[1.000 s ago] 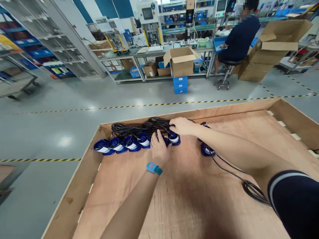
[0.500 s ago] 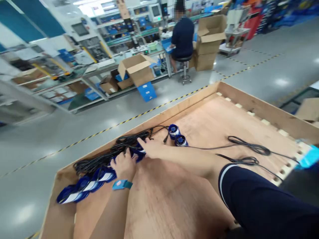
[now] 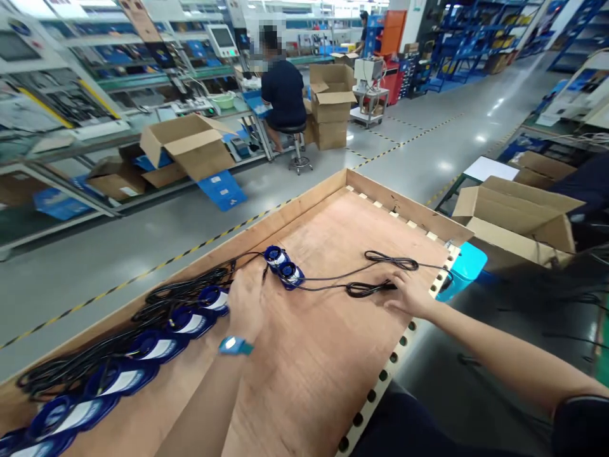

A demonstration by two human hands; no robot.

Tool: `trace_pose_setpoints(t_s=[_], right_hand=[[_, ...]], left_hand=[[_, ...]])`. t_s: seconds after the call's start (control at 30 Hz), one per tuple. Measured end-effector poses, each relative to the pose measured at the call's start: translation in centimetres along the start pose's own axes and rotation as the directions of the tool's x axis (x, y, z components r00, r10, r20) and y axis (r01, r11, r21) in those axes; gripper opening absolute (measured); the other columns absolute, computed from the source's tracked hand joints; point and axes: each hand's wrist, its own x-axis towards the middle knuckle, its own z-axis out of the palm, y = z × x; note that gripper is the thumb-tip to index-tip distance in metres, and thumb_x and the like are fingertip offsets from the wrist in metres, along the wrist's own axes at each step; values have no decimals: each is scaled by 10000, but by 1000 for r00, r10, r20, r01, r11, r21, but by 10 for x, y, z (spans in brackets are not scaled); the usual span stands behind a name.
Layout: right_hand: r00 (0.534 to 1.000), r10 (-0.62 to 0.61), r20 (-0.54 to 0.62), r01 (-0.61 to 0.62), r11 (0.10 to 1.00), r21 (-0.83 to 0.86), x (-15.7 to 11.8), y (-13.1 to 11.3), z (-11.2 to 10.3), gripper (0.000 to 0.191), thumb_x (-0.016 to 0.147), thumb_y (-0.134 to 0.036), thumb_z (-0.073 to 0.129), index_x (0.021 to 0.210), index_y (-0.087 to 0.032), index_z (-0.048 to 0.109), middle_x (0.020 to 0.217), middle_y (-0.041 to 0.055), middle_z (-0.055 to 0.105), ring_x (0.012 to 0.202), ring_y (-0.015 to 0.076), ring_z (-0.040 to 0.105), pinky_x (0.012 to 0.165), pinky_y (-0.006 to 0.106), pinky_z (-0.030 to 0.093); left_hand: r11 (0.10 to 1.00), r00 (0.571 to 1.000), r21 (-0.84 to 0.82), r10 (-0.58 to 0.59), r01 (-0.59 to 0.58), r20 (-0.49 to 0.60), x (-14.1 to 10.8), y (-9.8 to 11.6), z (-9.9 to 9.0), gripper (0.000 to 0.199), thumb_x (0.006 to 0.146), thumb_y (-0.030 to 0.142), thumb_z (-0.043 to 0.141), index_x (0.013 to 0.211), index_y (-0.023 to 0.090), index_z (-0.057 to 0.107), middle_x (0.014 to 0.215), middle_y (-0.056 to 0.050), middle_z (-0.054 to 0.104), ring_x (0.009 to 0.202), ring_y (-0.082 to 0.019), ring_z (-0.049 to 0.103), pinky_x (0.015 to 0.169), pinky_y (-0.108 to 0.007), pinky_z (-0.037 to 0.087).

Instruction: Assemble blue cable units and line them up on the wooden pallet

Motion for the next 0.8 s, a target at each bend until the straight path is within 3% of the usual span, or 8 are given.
trace_pose_setpoints(t_s=[0.1, 0.2, 0.27, 0.37, 0.5, 0.63, 0.73, 0.8], right_hand=[[999, -40, 28, 41, 997, -59, 7, -7, 26, 339, 910, -367, 682, 1139, -117, 675, 1163, 203, 611, 1081, 348, 550, 940, 496, 466], [986, -149, 80, 152, 988, -40, 14, -8, 36, 168, 970, -266, 565, 973, -133, 669, 1052, 170, 635, 1021, 321, 565, 900, 474, 463], [967, -228, 116, 223, 973, 55, 13, -4, 32, 165, 985, -236, 513, 941, -144, 643, 1004, 150, 641, 967, 291, 584, 871, 439, 473], [948, -290, 132, 241, 924, 297, 8, 6, 11, 215, 1023, -278, 437, 1012, -167, 621, 979, 116, 640, 881, 236, 606, 789, 362, 491], [934, -323, 155, 219, 857, 467, 12, 24, -27, 294, 1032, -454, 472, 1068, -202, 619, 981, 93, 655, 869, 218, 634, 749, 329, 500], [961, -264, 79, 240, 943, 231, 35, 54, -39, 245, 977, -414, 558, 921, -187, 632, 1084, 157, 653, 1019, 305, 624, 853, 429, 521], [990, -138, 42, 137, 990, 20, 52, 81, -24, 157, 905, -284, 577, 980, -169, 653, 1389, 216, 543, 1296, 403, 499, 946, 536, 507], [994, -46, 103, 47, 999, -5, 59, 97, -11, 238, 877, -251, 551, 1064, -145, 653, 1361, 235, 571, 1263, 400, 539, 914, 534, 530]], left_hand=[[996, 995, 60, 59, -64, 84, 63, 19, 10, 748, 868, 27, 416, 1572, 271, 355, 1662, -194, 101, 1503, -420, 236, 1128, -572, 392], [998, 969, 36, 43, -53, 243, 104, 23, 20, 671, 885, 36, 396, 1495, 302, 483, 1557, -163, 324, 1378, -357, 443, 1075, -503, 462], [1000, 964, -13, -8, 12, 265, 114, 20, 23, 497, 932, 150, 450, 1388, 289, 593, 1418, -143, 446, 1257, -319, 530, 1044, -477, 494], [998, 983, -42, -45, 54, 180, 109, 14, 13, 371, 939, 254, 512, 1279, 257, 661, 1336, -132, 461, 1235, -315, 511, 1052, -473, 493], [998, 999, 66, 0, -3, 48, 76, 13, -23, 384, 933, 210, 483, 1273, 204, 660, 1355, -173, 400, 1228, -351, 476, 1053, -504, 474], [988, 988, 149, 6, -29, 153, 39, 30, -41, 583, 858, 93, 468, 1430, 183, 529, 1269, -176, 459, 1072, -311, 535, 959, -478, 519], [987, 973, 140, 42, -75, 227, 25, 48, -26, 771, 814, 35, 467, 1557, 216, 365, 1245, -152, 517, 1093, -292, 558, 1014, -484, 489], [983, 977, 162, 45, -80, 210, 25, 57, -10, 788, 826, 21, 459, 1576, 233, 341, 1295, -162, 531, 1200, -313, 538, 1094, -523, 425]])
